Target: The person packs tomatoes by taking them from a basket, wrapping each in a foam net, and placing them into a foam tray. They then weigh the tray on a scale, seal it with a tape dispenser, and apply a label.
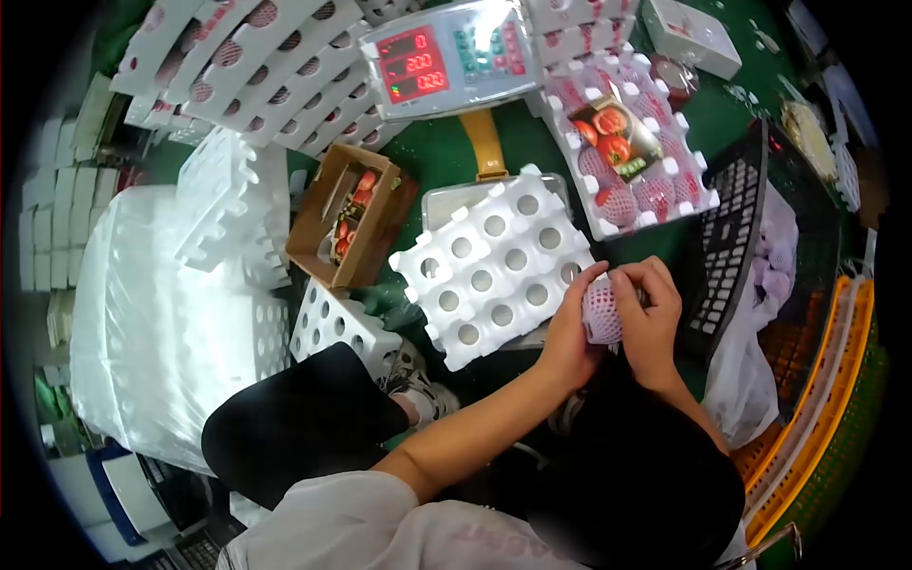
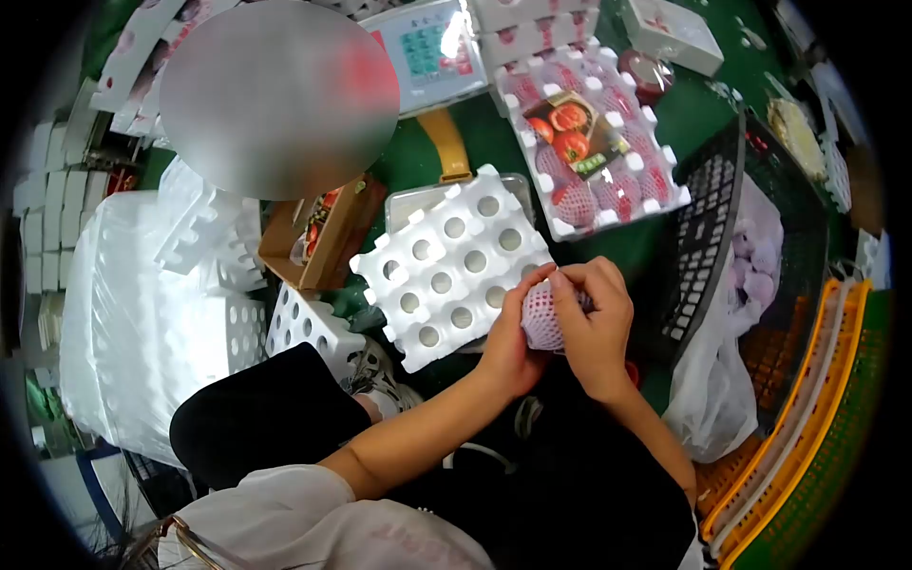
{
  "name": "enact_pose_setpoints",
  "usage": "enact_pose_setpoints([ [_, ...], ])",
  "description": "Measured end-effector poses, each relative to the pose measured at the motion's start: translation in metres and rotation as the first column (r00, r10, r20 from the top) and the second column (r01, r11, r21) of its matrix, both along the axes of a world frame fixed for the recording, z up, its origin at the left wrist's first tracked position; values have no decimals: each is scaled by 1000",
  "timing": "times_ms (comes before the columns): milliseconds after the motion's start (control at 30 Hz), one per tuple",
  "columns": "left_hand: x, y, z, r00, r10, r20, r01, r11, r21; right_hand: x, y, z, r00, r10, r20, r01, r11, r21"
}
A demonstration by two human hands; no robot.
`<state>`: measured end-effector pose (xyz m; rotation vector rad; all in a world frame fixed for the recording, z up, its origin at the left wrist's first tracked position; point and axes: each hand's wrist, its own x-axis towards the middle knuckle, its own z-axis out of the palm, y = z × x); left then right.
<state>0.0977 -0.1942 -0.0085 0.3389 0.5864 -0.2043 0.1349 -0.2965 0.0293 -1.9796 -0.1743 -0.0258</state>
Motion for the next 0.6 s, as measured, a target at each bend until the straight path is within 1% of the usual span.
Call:
enact_pose_setpoints([
  [33, -3, 2, -8, 1000, -30, -8, 30, 999, -19, -2, 3, 11, 996, 23, 89, -20, 999, -31],
  [67, -8, 2, -15, 998, -66, -19, 65, 997, -41, -8, 7, 9, 999, 11, 34, -15, 990, 141],
  [100, -8, 4, -18, 999, -42, 6, 43, 993, -107, -9, 7, 7, 1000, 8, -11, -6, 981, 195],
  [133, -8, 6, -22, 996, -35, 77, 48, 983, -177, -9, 8, 5, 998, 17, -53, -3, 968, 251],
  [200, -9, 13, -30, 997, -37, 64, 55, 953, -297, -8, 9, -5, 990, 6, -140, 44, 936, 350],
  [267, -12, 15, -29, 1000, -21, 21, 28, 929, -368, -6, 11, -13, 978, -7, -208, 97, 898, 430],
  [300, -11, 18, -26, 1000, -15, 5, 15, 917, -399, -5, 12, -17, 973, 16, -229, 94, 881, 464],
  [333, -10, 20, -22, 998, -15, -54, -8, 918, -396, -2, 10, -15, 989, 56, -137, -11, 951, 309],
  [367, -9, 22, -18, 994, -15, -111, -30, 920, -392, 0, 8, -12, 993, 109, -49, -101, 986, 136],
  [400, -8, 25, -15, 986, -15, -166, -51, 922, -384, 4, 5, -11, 984, 172, 33, -171, 984, -46],
  [433, -5, 36, -24, 981, -60, -185, -16, 924, -381, 12, 5, -16, 911, 249, 329, -189, 961, -203],
  [500, 0, 57, -45, 981, -86, -177, 39, 967, -252, 15, 10, -7, 836, 470, 283, -429, 882, -197],
  [533, 4, 65, -41, 980, -97, -176, 64, 980, -186, 13, 13, -3, 777, 573, 259, -540, 819, -195],
  [567, 6, 73, -36, 973, -114, -200, 100, 992, -82, 8, 25, 3, 800, 549, 243, -496, 832, -248],
  [600, 11, 78, -36, 986, -100, -136, 94, 994, -50, 11, 30, -3, 790, 561, 248, -475, 815, -331],
])
